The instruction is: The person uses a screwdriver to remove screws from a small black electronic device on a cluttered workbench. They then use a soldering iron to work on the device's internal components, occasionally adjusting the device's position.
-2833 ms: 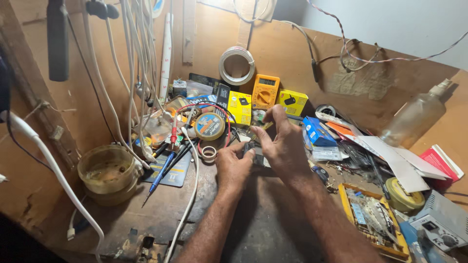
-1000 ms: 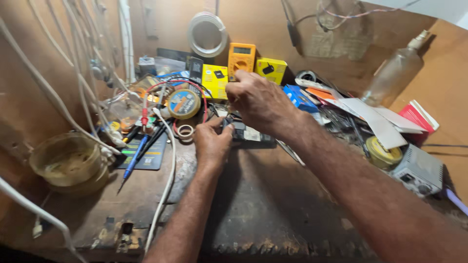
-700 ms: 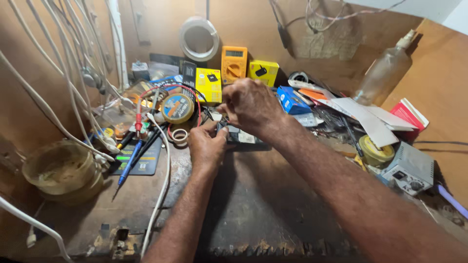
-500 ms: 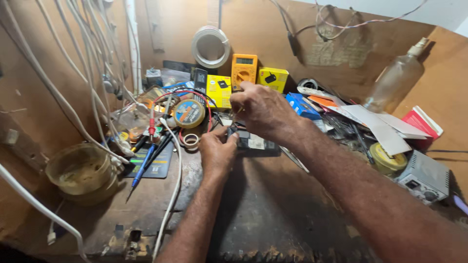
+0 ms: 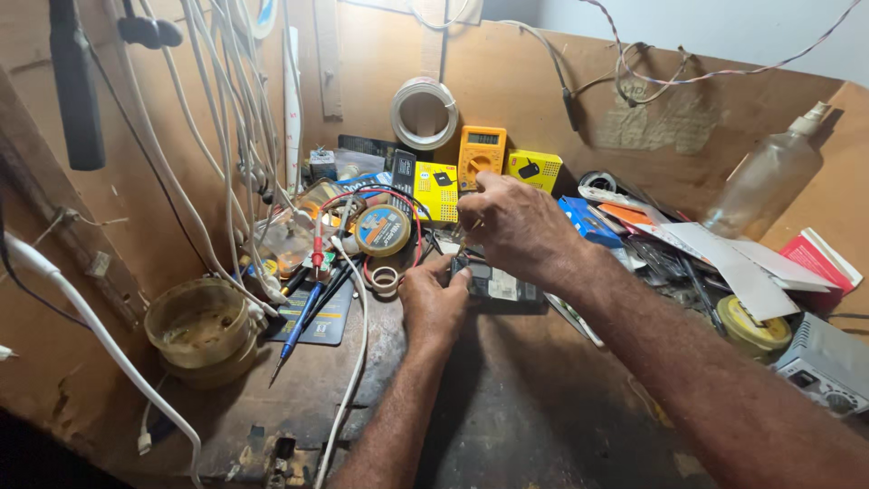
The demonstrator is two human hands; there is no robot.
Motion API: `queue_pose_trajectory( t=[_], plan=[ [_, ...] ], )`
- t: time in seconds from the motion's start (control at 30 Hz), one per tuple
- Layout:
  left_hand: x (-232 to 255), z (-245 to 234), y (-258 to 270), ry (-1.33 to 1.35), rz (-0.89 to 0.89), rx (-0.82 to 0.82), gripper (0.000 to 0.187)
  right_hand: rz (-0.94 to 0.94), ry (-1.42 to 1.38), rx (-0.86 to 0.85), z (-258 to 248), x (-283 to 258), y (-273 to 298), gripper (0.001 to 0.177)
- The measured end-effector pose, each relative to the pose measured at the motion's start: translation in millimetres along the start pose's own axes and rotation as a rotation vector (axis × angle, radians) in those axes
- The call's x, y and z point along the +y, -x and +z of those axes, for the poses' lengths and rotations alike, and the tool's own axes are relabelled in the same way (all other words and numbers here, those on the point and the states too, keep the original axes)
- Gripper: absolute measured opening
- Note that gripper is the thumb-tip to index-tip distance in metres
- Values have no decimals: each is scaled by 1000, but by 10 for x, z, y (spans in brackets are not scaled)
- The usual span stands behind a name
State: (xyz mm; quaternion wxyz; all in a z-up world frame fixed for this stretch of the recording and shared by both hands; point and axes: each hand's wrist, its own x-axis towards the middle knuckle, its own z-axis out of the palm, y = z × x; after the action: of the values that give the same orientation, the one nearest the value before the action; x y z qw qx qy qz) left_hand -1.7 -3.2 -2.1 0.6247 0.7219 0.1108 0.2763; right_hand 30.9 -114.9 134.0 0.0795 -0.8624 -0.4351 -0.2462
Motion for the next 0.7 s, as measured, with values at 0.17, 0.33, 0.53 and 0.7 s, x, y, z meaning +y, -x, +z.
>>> queue_pose_trajectory(
  t=[0.17, 0.33, 0.53, 0.7],
  plan=[
    [47, -19, 11, 18, -70, -27, 30, -29, 55, 58, 20, -68, 26, 21],
    [125, -40, 13, -49, -66, -33, 29, 226, 108, -132, -21, -94, -10, 29],
    [58, -24, 44, 16, -18, -19, 28, -68, 63, 15, -6, -6, -4, 8],
    [80, -25, 29, 25, -33, -32, 28, 115, -5, -20, -10, -63, 12, 13]
  ],
)
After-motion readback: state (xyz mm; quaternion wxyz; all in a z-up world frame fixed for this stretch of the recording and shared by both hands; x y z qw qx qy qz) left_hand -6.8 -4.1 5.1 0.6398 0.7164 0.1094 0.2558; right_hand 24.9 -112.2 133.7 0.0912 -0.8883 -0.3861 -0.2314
